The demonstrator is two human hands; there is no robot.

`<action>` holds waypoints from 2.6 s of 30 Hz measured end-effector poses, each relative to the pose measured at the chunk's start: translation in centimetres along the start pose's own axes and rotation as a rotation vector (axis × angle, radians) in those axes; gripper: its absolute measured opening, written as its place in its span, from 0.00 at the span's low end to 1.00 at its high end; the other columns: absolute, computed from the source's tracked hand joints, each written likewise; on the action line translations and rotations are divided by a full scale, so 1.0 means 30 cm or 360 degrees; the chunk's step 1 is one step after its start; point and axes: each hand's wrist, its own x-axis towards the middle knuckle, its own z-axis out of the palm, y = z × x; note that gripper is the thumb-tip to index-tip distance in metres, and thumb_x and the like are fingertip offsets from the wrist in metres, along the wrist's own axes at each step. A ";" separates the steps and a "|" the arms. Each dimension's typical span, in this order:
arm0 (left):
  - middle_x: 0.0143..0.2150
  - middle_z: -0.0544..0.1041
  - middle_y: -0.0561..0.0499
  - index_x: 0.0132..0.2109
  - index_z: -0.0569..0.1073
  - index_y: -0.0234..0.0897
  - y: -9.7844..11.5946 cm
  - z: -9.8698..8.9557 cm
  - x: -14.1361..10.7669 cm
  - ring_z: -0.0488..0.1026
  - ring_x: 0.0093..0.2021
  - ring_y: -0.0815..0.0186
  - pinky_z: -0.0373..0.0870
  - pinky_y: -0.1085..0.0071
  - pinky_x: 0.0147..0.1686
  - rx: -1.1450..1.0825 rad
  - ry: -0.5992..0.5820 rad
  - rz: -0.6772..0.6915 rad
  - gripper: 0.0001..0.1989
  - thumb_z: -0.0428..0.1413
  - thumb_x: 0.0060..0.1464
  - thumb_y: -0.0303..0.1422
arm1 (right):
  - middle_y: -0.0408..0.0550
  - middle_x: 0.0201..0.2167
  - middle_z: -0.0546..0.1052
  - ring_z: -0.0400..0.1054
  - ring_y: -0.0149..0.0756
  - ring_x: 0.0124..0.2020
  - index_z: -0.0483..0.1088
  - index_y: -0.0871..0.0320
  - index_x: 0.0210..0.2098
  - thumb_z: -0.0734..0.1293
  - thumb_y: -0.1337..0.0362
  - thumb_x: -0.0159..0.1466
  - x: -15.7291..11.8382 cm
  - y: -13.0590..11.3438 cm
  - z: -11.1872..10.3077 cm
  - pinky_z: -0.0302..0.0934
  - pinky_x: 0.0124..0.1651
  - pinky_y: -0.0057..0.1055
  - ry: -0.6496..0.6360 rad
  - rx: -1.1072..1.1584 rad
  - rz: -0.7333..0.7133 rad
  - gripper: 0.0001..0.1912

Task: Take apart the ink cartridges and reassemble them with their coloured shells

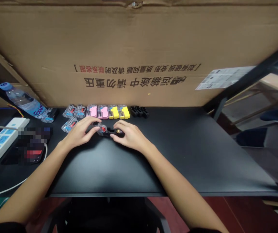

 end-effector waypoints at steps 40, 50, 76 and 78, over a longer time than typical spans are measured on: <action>0.45 0.88 0.44 0.50 0.88 0.36 -0.013 0.090 -0.005 0.84 0.42 0.57 0.78 0.66 0.47 -0.0863 -0.0513 -0.0398 0.23 0.76 0.51 0.44 | 0.37 0.16 0.70 0.62 0.29 0.18 0.73 0.56 0.29 0.70 0.53 0.71 0.006 -0.077 -0.043 0.58 0.26 0.29 -0.0008 0.0900 0.0448 0.17; 0.45 0.88 0.45 0.51 0.88 0.36 -0.015 0.091 -0.002 0.84 0.43 0.57 0.78 0.65 0.47 -0.0860 -0.0523 -0.0375 0.23 0.76 0.51 0.45 | 0.40 0.18 0.70 0.63 0.31 0.21 0.74 0.56 0.28 0.68 0.49 0.74 0.006 -0.077 -0.038 0.57 0.28 0.30 0.0042 0.0760 0.0328 0.23; 0.40 0.86 0.47 0.48 0.89 0.36 -0.015 0.096 -0.005 0.82 0.40 0.59 0.75 0.68 0.42 -0.0844 -0.0543 -0.0388 0.23 0.76 0.50 0.46 | 0.44 0.23 0.72 0.64 0.34 0.25 0.68 0.55 0.25 0.64 0.46 0.76 0.006 -0.092 -0.023 0.57 0.32 0.33 0.0092 0.0603 0.0133 0.27; 0.40 0.86 0.47 0.48 0.89 0.36 -0.014 0.095 -0.005 0.81 0.39 0.60 0.75 0.68 0.42 -0.0855 -0.0547 -0.0391 0.23 0.76 0.50 0.45 | 0.44 0.24 0.72 0.63 0.33 0.25 0.68 0.55 0.25 0.64 0.47 0.77 0.008 -0.095 -0.022 0.57 0.32 0.33 0.0096 0.0594 0.0115 0.27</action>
